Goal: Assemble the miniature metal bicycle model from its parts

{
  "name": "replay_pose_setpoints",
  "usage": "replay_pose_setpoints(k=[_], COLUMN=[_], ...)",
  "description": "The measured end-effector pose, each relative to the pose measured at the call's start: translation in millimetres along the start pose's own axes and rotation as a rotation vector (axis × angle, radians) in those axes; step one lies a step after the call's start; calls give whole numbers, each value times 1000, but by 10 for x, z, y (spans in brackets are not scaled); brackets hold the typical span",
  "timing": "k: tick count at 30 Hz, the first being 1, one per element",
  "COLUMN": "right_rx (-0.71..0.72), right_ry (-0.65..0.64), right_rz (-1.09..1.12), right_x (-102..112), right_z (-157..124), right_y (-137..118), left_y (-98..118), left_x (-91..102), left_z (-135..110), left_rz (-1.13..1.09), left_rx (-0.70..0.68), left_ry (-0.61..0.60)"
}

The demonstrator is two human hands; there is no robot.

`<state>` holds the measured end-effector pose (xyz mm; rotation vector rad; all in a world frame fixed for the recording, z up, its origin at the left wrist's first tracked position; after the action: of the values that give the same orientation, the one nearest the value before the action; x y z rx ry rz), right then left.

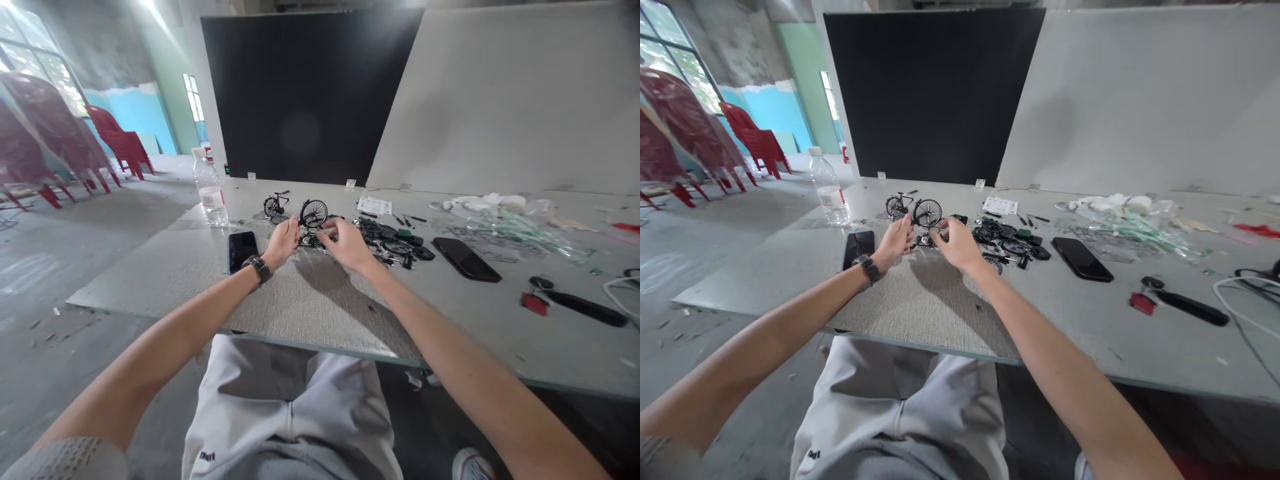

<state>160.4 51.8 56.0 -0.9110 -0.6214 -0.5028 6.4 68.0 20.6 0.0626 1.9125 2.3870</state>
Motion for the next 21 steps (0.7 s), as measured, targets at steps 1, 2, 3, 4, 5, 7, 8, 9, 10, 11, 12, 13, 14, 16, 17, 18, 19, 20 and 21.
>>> replay_pose_setpoints(k=[1,2,3,4,5,7,8,9,10,11,12,13,14,16,17,18,19,20,21], right_rx=[-29,-49,-58,-57,-46,-3,16,27,25,8,-18,-45,-67,-89,-97,-106,-121,-139,-156], right_ry=[-17,-20,-6,24,62,106,107,95,73,52,40,44,62,112,135,144,145,141,136], right_rz=[-19,-18,3,39,79,147,173,201,232,265,293,310,314,312,318,332,355,383,409], right_x=[-20,-30,-26,-10,15,51,55,51,40,27,20,24,37,78,95,101,98,89,79], right_z=[-4,-9,-14,-17,-20,-23,-20,-16,-10,-2,4,10,14,17,17,15,13,9,5], right_y=[24,38,41,33,18,-29,-47,-55,-51,-34,-6,25,53,89,101,111,122,133,141], left_y=[-3,-7,-9,-7,0,34,58,82,107,133,161,192,222,295,335,382,419,427,422], left_x=[5,9,10,10,5,-29,-51,-71,-84,-90,-80,-55,-17,188,322,452,568,690,815], left_z=[5,9,11,9,3,-28,-51,-73,-90,-97,-89,-61,-13,158,266,382,506,637,764], left_rz=[4,16,41,77,122,234,293,345,388,425,456,482,514,557,595,665,736,804,856], left_rx=[0,0,-4,-14,-32,-90,-122,-148,-167,-181,-190,-199,-208,-214,-223,-247,-269,-250,-213], left_ry=[6,7,5,0,-10,-52,-74,-92,-105,-115,-117,-115,-118,-6,69,134,174,210,252])
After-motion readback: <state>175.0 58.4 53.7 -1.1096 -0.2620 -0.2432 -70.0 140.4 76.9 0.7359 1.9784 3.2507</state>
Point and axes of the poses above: each hand's wrist, its own z-axis towards the middle knuckle, its own x-axis out of the back of the hand, y = z × x, the point moved 7 cm from there along z, towards the middle knuckle
